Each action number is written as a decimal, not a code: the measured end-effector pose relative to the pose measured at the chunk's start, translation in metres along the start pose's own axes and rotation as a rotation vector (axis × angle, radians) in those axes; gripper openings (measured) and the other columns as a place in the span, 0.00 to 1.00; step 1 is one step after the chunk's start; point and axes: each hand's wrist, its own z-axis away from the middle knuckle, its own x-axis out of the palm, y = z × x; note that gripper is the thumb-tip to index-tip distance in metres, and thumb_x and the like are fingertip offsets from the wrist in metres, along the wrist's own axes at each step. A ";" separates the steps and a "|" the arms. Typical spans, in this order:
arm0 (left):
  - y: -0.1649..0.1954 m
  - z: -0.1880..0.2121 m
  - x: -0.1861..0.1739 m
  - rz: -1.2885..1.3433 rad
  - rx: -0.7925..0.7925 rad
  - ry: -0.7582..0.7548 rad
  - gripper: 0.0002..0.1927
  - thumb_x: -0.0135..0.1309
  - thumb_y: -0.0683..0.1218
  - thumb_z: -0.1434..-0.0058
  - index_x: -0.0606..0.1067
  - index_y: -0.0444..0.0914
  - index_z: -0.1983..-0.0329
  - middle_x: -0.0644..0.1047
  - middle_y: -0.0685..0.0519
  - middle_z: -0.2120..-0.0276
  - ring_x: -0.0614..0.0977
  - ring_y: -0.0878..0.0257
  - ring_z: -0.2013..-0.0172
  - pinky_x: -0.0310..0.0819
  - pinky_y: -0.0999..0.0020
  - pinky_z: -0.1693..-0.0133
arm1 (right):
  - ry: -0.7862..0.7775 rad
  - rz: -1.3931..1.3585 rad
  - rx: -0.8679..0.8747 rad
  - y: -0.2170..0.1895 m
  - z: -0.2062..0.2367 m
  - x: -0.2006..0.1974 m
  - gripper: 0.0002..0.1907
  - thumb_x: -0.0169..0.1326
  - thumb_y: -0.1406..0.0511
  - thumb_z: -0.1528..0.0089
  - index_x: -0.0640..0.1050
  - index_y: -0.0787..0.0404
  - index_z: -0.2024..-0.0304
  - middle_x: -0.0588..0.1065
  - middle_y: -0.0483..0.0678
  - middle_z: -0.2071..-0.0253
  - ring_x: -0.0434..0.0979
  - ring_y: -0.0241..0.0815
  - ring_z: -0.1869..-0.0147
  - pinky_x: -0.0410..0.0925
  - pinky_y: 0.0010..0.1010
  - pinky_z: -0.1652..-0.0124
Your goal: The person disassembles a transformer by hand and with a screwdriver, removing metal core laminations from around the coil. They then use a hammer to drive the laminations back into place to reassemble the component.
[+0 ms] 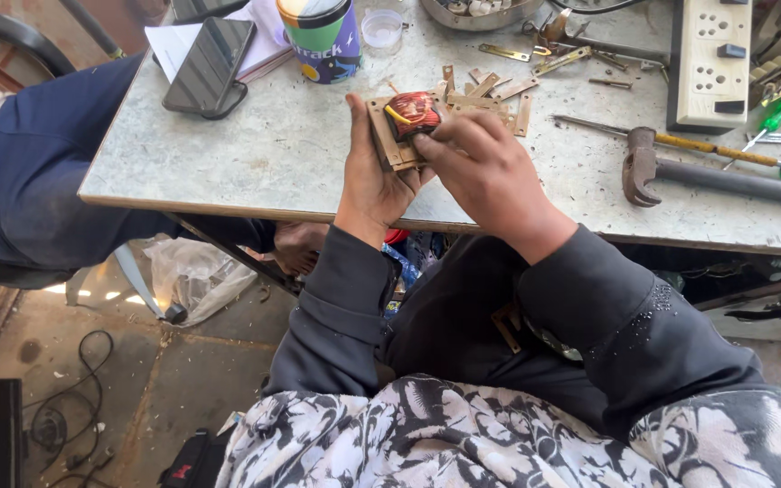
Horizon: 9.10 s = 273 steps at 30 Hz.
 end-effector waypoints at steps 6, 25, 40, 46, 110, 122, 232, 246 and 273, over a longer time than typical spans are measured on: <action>0.001 -0.006 -0.014 0.024 0.181 -0.250 0.45 0.41 0.77 0.32 0.70 0.32 0.37 0.78 0.42 0.51 0.83 0.49 0.55 0.81 0.56 0.55 | 0.092 0.052 -0.137 0.002 0.024 -0.014 0.17 0.66 0.72 0.41 0.81 0.61 0.49 0.73 0.47 0.56 0.76 0.49 0.47 0.72 0.39 0.47; 0.005 0.032 0.075 -0.268 -0.054 -0.098 0.44 0.44 0.73 0.30 0.68 0.29 0.36 0.76 0.43 0.44 0.81 0.53 0.45 0.80 0.51 0.45 | -0.334 -1.130 0.713 0.072 -0.047 -0.049 0.22 0.68 0.55 0.42 0.83 0.65 0.56 0.83 0.46 0.59 0.80 0.35 0.55 0.74 0.28 0.53; -0.004 0.027 0.081 -0.353 -0.012 -0.104 0.46 0.43 0.74 0.28 0.65 0.29 0.31 0.75 0.39 0.42 0.80 0.46 0.46 0.78 0.44 0.48 | -0.124 -0.913 0.520 0.086 -0.027 -0.030 0.13 0.64 0.59 0.39 0.83 0.63 0.60 0.80 0.45 0.63 0.79 0.33 0.56 0.73 0.28 0.54; -0.007 0.022 0.084 -0.382 -0.092 -0.102 0.48 0.42 0.75 0.31 0.63 0.27 0.31 0.74 0.35 0.44 0.80 0.41 0.47 0.78 0.42 0.49 | -0.253 -0.774 0.621 0.080 -0.036 -0.055 0.15 0.65 0.58 0.38 0.82 0.64 0.59 0.81 0.47 0.63 0.80 0.37 0.58 0.75 0.30 0.57; -0.036 0.024 0.082 -0.522 0.175 -0.095 0.39 0.45 0.76 0.30 0.72 0.39 0.38 0.75 0.51 0.48 0.80 0.53 0.49 0.75 0.42 0.43 | -0.179 -1.557 0.403 -0.150 0.159 -0.114 0.16 0.52 0.61 0.28 0.78 0.66 0.43 0.75 0.49 0.42 0.72 0.41 0.33 0.64 0.34 0.34; 0.005 -0.030 0.052 -0.151 0.138 -0.020 0.43 0.42 0.77 0.39 0.71 0.41 0.36 0.77 0.46 0.44 0.82 0.47 0.48 0.81 0.42 0.48 | -0.019 -0.396 0.441 0.047 0.030 -0.102 0.14 0.52 0.68 0.32 0.79 0.60 0.44 0.80 0.49 0.49 0.80 0.44 0.46 0.72 0.35 0.47; -0.058 -0.103 -0.048 -0.242 0.010 -0.051 0.44 0.42 0.70 0.30 0.62 0.35 0.23 0.70 0.47 0.31 0.72 0.52 0.33 0.65 0.48 0.30 | 0.105 -0.663 0.651 0.183 0.071 0.108 0.12 0.59 0.62 0.32 0.80 0.61 0.50 0.81 0.48 0.55 0.83 0.35 0.58 0.77 0.28 0.60; -0.042 -0.115 -0.055 -0.096 0.189 -0.013 0.47 0.41 0.77 0.38 0.72 0.33 0.39 0.79 0.41 0.49 0.84 0.50 0.52 0.84 0.51 0.51 | 0.046 -0.193 0.110 0.135 0.045 0.074 0.09 0.63 0.71 0.36 0.81 0.65 0.53 0.78 0.51 0.50 0.78 0.52 0.40 0.72 0.40 0.42; -0.064 -0.122 -0.053 -0.049 0.252 -0.089 0.41 0.41 0.74 0.33 0.70 0.36 0.37 0.78 0.46 0.48 0.82 0.56 0.51 0.80 0.59 0.55 | 0.007 0.021 0.147 0.135 0.053 0.079 0.21 0.68 0.65 0.41 0.82 0.55 0.45 0.60 0.56 0.27 0.52 0.61 0.21 0.53 0.53 0.31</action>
